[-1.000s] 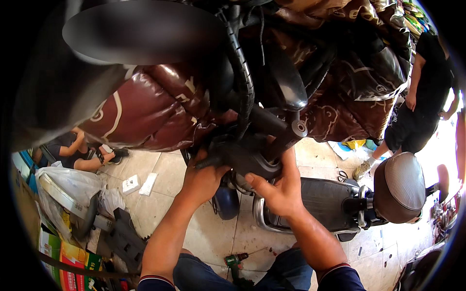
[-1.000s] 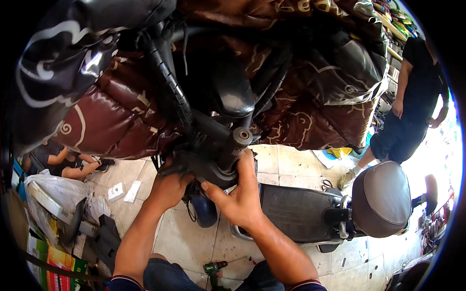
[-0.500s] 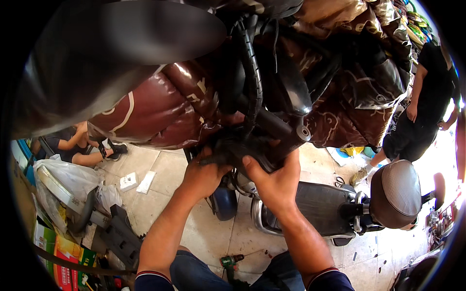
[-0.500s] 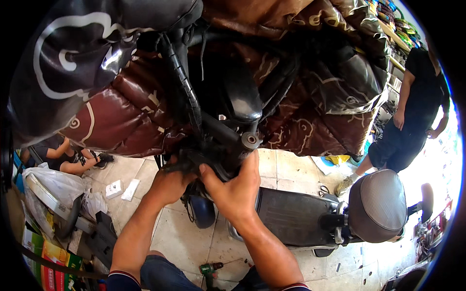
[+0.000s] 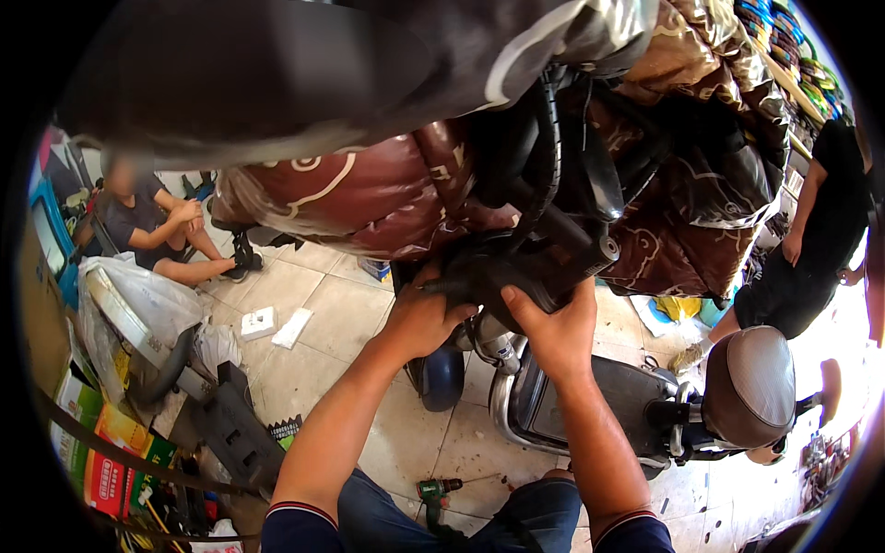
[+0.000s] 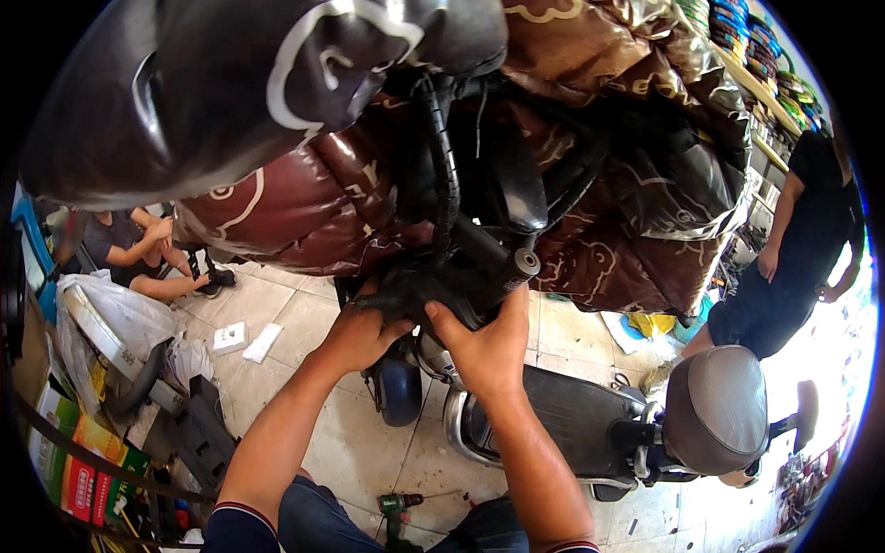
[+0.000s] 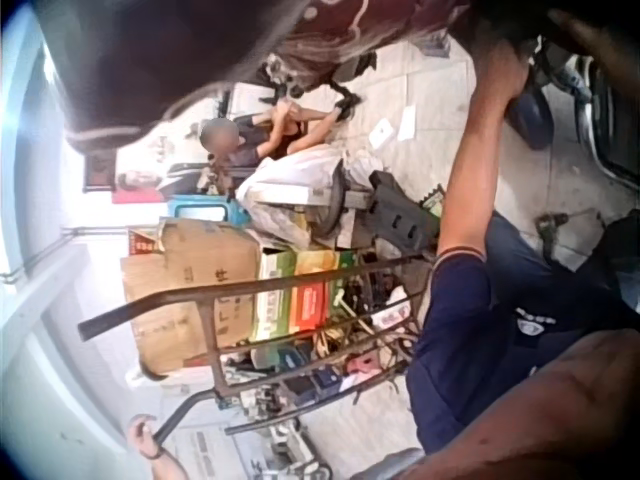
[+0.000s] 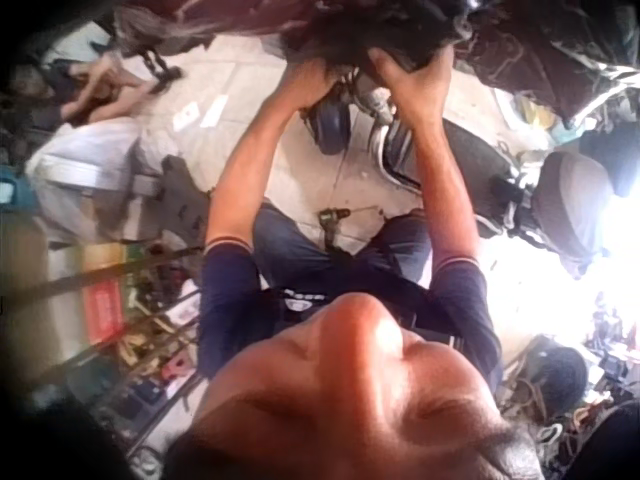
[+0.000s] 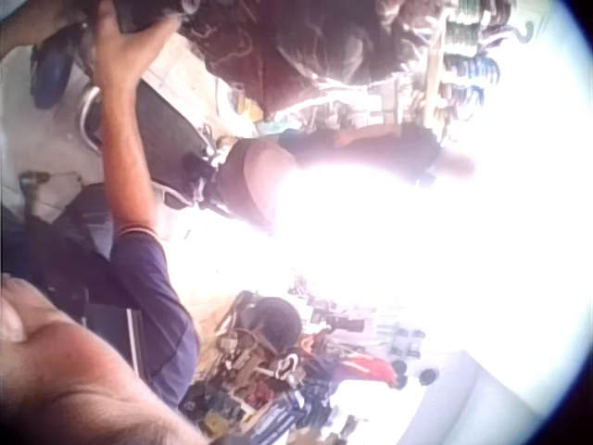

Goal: The person installs a brown patterned cover onto the handlebars of a scooter, then attaches a black plastic housing to the front fork area. They connect wires and secure the housing by hand, ensuring the components are fitted correctly.

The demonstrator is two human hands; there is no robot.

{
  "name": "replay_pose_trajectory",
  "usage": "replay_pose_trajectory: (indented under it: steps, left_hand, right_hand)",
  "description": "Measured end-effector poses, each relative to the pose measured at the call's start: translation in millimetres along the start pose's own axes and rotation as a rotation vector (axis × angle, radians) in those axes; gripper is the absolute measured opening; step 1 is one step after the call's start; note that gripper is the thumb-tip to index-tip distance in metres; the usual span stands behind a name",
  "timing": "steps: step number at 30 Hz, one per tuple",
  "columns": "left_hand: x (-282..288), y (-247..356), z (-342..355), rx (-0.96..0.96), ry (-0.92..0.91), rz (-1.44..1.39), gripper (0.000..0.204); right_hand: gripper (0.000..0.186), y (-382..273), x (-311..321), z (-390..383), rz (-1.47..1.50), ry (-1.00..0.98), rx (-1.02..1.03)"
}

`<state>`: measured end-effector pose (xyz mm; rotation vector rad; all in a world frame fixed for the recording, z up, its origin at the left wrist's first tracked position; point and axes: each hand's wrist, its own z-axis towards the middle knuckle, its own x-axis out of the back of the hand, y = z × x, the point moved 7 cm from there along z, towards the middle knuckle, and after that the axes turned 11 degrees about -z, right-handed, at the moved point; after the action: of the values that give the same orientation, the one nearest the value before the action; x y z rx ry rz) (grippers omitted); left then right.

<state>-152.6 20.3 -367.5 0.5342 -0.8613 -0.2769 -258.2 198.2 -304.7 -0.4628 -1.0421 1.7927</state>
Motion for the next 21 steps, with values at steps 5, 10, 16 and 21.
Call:
replay_pose_trajectory:
  steps: [5,10,16,21]
  left_hand:
    - [-2.3,-6.0,-11.7,-0.011,0.099,-0.026,0.064]
    - [15.5,-13.0,-69.4,-0.059,0.400,-0.020,0.055]
    - [-1.5,-45.5,-89.1,0.139,0.493,-0.246,0.041]
    - [-27.5,-68.2,-77.1,0.278,0.589,-0.668,0.040]
  right_hand:
    - [0.068,4.3,3.0,2.7,-0.090,-0.024,0.022]
    - [0.063,4.3,2.6,1.9,-0.102,-0.001,0.021]
    - [0.051,0.0,2.7,-1.0,-0.168,0.025,0.065]
    - [0.052,0.2,6.8,-2.3,-0.144,-0.025,0.056]
